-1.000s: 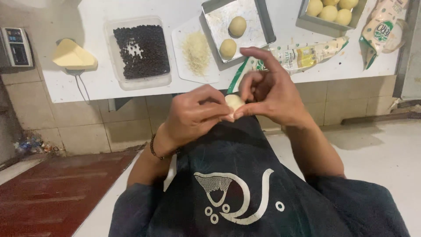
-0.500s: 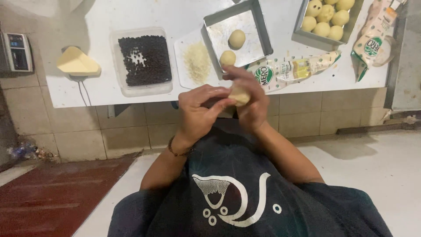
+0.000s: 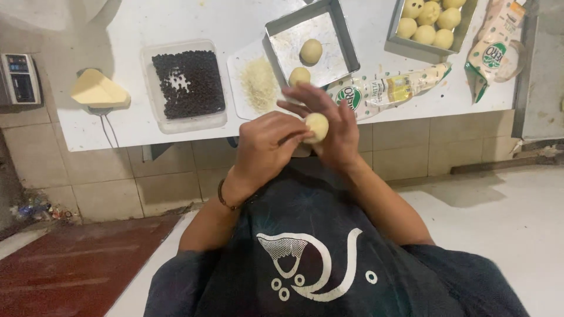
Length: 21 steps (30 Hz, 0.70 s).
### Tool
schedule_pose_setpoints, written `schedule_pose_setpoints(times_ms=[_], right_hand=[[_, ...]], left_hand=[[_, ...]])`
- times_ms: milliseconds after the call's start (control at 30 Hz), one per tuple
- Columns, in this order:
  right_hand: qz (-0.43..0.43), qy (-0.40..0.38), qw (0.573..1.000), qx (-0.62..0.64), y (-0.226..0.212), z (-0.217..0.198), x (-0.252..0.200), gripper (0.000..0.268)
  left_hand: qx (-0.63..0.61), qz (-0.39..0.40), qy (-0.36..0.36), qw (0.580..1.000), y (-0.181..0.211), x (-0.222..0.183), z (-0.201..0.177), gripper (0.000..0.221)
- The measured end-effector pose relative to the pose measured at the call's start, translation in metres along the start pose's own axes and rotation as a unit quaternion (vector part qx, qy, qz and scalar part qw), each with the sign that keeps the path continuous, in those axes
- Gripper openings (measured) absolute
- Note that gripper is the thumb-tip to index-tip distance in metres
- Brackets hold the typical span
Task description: Flatten, fill, and shape dough balls on a bakery production table
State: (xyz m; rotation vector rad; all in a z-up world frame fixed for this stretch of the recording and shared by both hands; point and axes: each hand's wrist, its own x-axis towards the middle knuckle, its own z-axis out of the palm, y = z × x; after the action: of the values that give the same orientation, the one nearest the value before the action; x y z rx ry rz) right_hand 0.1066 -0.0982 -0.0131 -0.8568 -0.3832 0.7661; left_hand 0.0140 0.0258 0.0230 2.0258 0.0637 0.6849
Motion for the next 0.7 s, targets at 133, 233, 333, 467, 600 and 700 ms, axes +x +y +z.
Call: schedule_pose_setpoints(times_ms=[133, 233, 333, 467, 600, 700], right_hand=[[0.052, 0.056, 0.978, 0.194, 0.004, -0.011, 0.002, 0.072], [0.23, 0.022, 0.883, 0.408, -0.01, -0.02, 0.003, 0.06], [0.293, -0.036, 0.879, 0.375, -0.016, -0.026, -0.009, 0.066], [0.181, -0.013, 0.963, 0.201, 0.002, -0.035, -0.007, 0.082], [0.137, 0.032, 0.943, 0.302, 0.014, -0.032, -0.003, 0.074], [0.246, 0.0, 0.899, 0.361, -0.008, -0.013, -0.011, 0.086]], left_hand=[[-0.043, -0.029, -0.001, 0.999, -0.006, 0.003, 0.016, 0.005], [0.013, 0.009, -0.041, 0.999, 0.005, 0.009, 0.007, 0.015], [0.056, 0.012, -0.083, 0.995, 0.007, 0.001, 0.007, 0.002], [0.043, 0.021, -0.025, 0.999, 0.001, -0.003, 0.019, 0.006], [0.015, 0.047, -0.013, 0.999, 0.02, 0.011, 0.012, 0.013], [0.117, 0.076, -0.055, 0.989, 0.005, -0.006, 0.01, 0.008]])
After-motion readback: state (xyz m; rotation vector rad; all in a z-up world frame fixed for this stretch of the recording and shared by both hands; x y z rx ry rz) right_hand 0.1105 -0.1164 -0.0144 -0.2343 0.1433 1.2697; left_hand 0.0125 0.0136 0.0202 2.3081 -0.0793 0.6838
